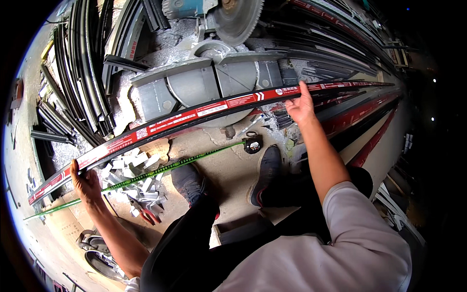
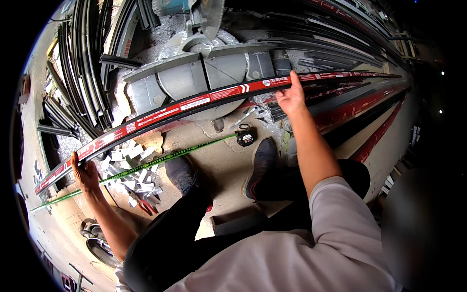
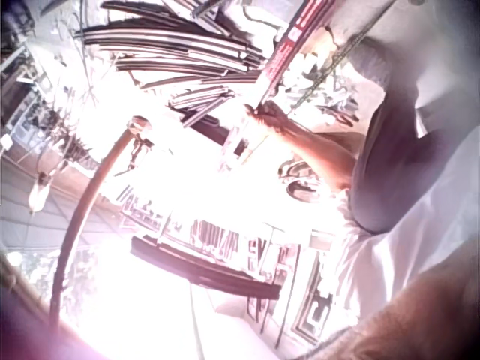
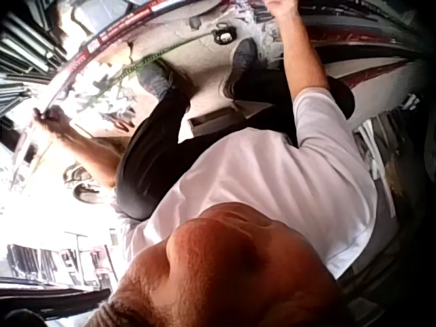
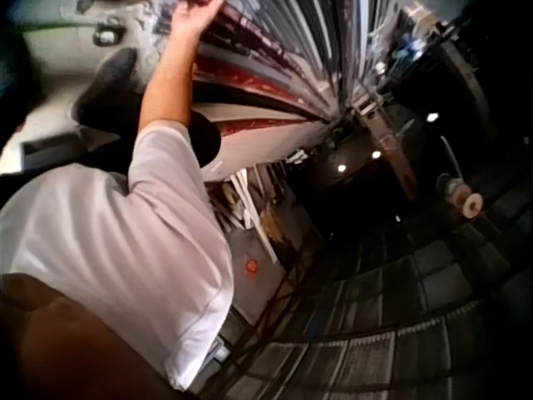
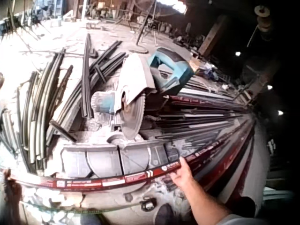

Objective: The person measures the dimensions of a window frame using a tape measure, then moves to a cutting station to measure and mark a long metal profile. They use a marker to mark the measured length on the profile.

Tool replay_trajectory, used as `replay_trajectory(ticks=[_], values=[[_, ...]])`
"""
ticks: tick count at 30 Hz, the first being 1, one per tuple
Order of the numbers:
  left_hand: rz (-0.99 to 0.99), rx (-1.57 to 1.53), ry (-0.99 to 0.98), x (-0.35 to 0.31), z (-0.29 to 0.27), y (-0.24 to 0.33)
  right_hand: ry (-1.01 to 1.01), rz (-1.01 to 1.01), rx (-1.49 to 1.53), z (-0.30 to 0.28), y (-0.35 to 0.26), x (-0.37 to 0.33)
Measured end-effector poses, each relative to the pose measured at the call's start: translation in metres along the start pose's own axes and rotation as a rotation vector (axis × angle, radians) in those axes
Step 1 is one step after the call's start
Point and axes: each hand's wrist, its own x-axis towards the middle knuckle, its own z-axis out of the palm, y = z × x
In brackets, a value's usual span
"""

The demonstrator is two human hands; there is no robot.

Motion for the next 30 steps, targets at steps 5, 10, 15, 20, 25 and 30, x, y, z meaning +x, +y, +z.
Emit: replay_trajectory(ticks=[5,10,15,20,25,30], values=[[0.051,0.032,-0.108,0.006,-0.032,0.012,-0.042,-0.049,0.057,0.016,0.023,-0.009],[0.1,-0.047,0.218,0.007,-0.014,0.021,-0.077,-0.13,0.19,0.038,0.054,-0.029],[0.082,0.075,0.136,-0.032,0.074,-0.029,-0.074,-0.103,0.181,0.087,0.105,-0.069],[-0.306,0.127,-0.209,-0.085,0.174,-0.094,-0.164,-0.029,-0.014,0.131,0.174,-0.112],[-0.335,0.254,-0.246,-0.095,0.195,-0.12,-0.214,-0.03,-0.15,0.177,0.219,-0.17],[-0.282,0.115,-0.08,-0.091,0.191,-0.101,-0.263,-0.03,-0.114,0.187,0.234,-0.183]])
